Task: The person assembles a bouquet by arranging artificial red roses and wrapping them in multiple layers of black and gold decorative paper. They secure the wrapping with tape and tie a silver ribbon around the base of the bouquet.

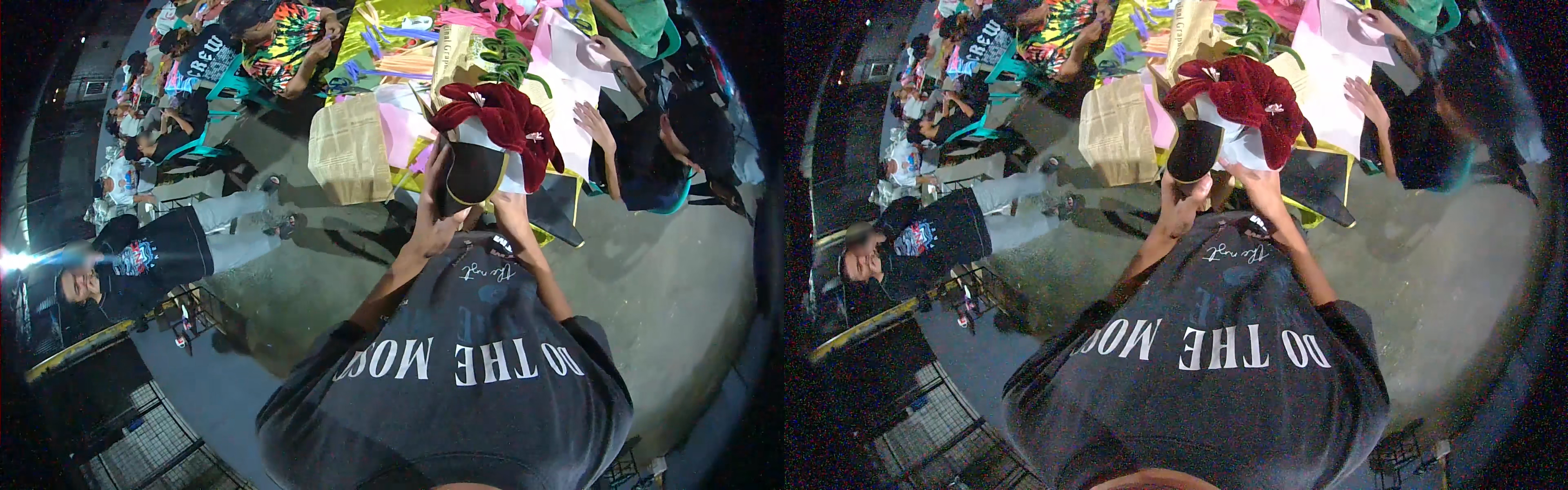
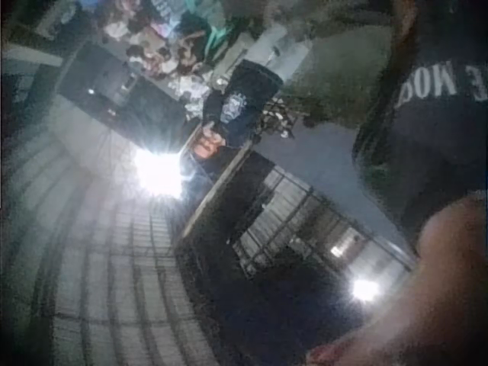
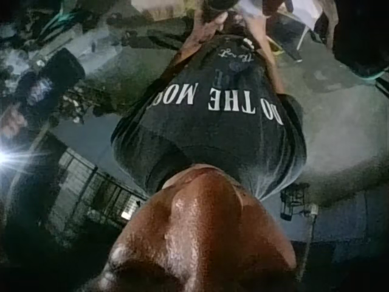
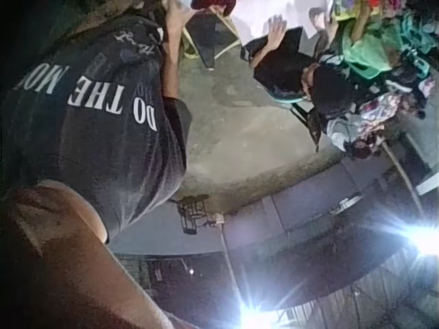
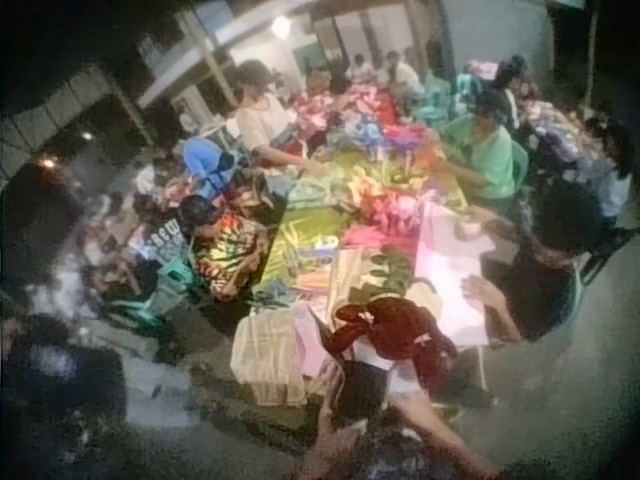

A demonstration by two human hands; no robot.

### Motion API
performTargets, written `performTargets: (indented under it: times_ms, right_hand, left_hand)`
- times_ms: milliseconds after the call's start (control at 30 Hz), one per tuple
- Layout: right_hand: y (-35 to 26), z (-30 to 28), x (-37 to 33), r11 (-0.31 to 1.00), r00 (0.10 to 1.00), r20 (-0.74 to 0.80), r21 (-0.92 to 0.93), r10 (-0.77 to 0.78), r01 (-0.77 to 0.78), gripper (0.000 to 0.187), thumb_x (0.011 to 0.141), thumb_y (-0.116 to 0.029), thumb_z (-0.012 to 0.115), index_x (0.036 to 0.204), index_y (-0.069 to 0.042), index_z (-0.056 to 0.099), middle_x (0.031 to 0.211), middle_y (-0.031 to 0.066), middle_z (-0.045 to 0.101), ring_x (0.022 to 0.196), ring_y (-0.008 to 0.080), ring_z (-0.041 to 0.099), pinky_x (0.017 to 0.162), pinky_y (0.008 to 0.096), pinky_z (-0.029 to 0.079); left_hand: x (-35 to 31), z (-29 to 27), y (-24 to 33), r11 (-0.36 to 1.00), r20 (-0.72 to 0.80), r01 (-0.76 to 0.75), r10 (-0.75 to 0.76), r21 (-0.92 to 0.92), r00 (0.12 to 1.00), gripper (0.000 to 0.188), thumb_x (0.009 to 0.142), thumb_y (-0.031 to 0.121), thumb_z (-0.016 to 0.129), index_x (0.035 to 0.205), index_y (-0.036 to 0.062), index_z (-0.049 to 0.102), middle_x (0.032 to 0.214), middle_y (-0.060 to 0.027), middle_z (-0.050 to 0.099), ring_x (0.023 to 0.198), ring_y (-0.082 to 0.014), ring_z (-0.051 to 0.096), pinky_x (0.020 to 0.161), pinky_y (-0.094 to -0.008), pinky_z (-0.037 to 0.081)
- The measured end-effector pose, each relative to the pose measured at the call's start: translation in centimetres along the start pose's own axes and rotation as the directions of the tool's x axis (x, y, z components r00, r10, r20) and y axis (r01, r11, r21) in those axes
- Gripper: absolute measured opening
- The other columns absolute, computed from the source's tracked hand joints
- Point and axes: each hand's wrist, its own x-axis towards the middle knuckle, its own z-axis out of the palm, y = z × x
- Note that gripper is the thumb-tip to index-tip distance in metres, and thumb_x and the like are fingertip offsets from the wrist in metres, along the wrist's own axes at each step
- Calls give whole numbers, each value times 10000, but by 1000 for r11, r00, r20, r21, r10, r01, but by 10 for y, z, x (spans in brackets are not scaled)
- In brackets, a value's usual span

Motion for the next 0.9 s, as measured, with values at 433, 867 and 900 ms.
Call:
performTargets:
  times_ms: [433,867,900]
  right_hand:
    - [10,11,7,997,993,119,-64,-24,32,374,945,-298,602,1257,-96,634,1304,118,589,1208,249,543,1018,367,417]
    - [-20,-11,6,994,994,23,-4,111,-111,454,743,-230,834,1089,-7,641,1056,70,668,933,194,632,834,350,509]
    - [-21,-12,5,991,992,12,-34,129,-128,465,739,-234,837,1094,-8,639,1063,70,666,942,195,629,839,347,507]
  left_hand:
    - [6,-25,5,898,16,-50,48,438,999,309,973,155,601,1227,-18,570,1190,-58,603,1063,-162,567,949,-308,449]
    - [16,13,3,950,-324,50,-155,-309,933,347,989,242,594,1226,-11,602,1236,-41,586,1111,-138,527,982,-301,410]
    - [17,15,2,935,-365,40,-176,-351,914,349,986,245,598,1225,-10,604,1239,-44,585,1114,-140,527,985,-302,408]
